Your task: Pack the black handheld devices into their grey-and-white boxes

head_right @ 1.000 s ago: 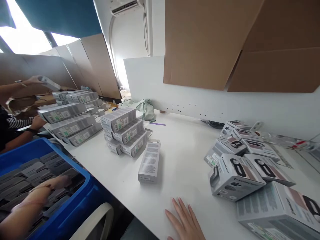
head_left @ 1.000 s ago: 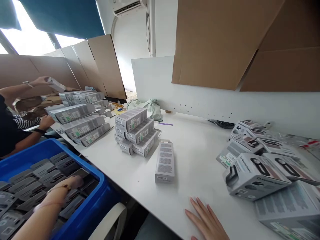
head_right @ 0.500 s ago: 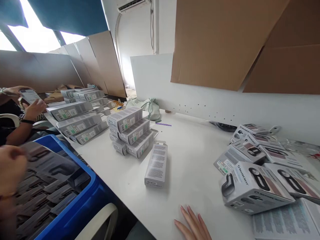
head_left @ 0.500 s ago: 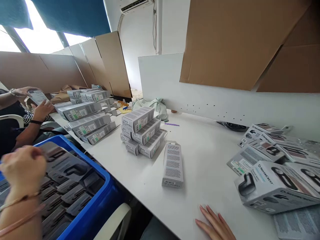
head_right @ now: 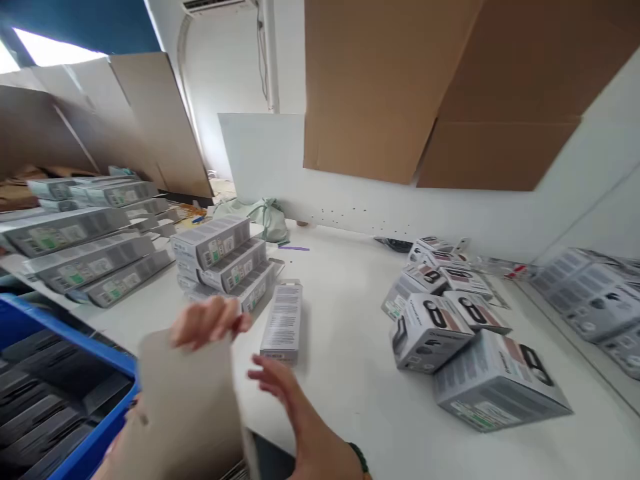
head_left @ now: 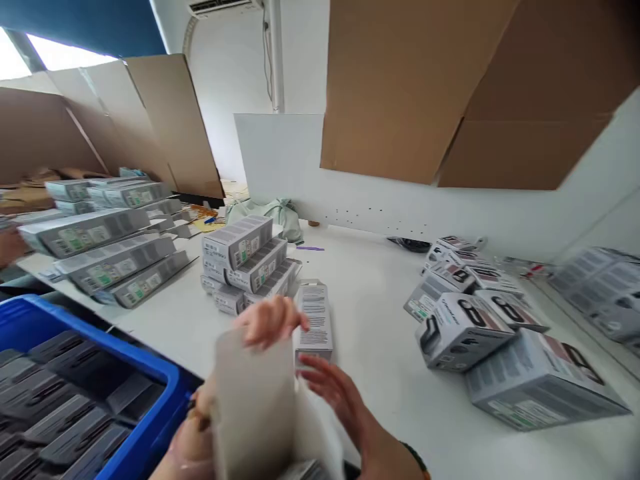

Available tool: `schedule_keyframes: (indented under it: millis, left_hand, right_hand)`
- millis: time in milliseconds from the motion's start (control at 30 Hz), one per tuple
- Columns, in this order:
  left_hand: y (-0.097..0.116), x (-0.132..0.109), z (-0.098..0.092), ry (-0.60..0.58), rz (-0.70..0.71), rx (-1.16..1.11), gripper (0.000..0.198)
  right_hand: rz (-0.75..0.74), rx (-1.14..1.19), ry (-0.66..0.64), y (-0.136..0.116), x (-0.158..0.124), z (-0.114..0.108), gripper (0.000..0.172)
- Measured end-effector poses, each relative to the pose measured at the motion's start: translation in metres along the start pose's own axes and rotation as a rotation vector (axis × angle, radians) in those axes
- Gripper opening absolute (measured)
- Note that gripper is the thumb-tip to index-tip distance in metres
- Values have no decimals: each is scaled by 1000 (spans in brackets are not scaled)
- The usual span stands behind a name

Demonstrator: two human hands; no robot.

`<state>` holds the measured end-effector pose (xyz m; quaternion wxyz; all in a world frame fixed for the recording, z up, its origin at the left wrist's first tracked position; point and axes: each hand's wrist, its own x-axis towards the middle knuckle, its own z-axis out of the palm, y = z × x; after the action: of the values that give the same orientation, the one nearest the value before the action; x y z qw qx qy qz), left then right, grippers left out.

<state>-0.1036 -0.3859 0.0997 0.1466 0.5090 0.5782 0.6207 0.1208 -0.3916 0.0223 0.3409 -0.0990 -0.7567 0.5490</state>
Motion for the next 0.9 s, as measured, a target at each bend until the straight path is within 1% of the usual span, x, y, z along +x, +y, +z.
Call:
schedule_keyframes:
  millis: [33,67,100,133,167,200,267,300,333,367,400,433,467,500,567,633,700,800,900]
  left_hand:
    - [1,-2,23,-111,22,-126,67]
    - [3,-4,42,-217,26,-273,63]
    - [6,-5,56,-300,17,-425,54]
    - [8,-6,65,-354,-4,-569,40]
    - [10,-7,71,-374,-32,-687,27]
    - [9,-9,74,-372,-58,-765,24]
    - [3,-18,77,-385,-47,-840,32]
    - [-2,-26,78,-436,-14,-823,38]
    - [-9,-36,79,-516,22,-763,48]
    - [-16,-48,80,-604,54,-660,63]
    - [-22,-60,82,-685,72,-523,77]
    - [-27,-72,85,-729,76,-388,87]
    - [-32,-82,89,-734,84,-282,90]
    - [-34,-89,92,-713,104,-206,89]
    - [-36,-94,99,-656,194,-138,79]
    - [-33,-90,105,-633,329,-101,68]
    - [-30,-83,109,-613,458,-71,61]
    - [-28,-76,112,-597,582,-43,61]
    - [-28,-76,112,-630,624,-15,65]
  right_hand:
    - [35,63,14,0,-1,5,99]
    - [58,122,63,0,-3,8,96]
    - [62,170,139,0,-6,9,92]
    - [43,202,229,0,-11,8,89]
    - [12,204,322,-1,-16,5,87]
    - [-4,163,412,-1,-22,0,84]
    - [-4,-22,579,-3,-33,-15,76]
    - [-5,-130,637,-4,-37,-23,72]
    - [-12,-238,673,-4,-40,-31,68]
    - [-29,-339,686,-5,-42,-37,67]
    - [-53,-426,676,-4,-42,-43,66]
    - [-78,-496,654,-3,-42,-47,65]
    - [-101,-547,631,-2,-41,-51,63]
    - [-118,-580,610,-1,-40,-53,61]
    - [-129,-611,596,1,-39,-55,54]
    - [-129,-625,620,3,-40,-55,49]
    - [-127,-620,654,4,-43,-54,50]
    - [-132,-571,707,8,-45,-52,49]
    - [-132,-497,747,15,-45,-49,48]
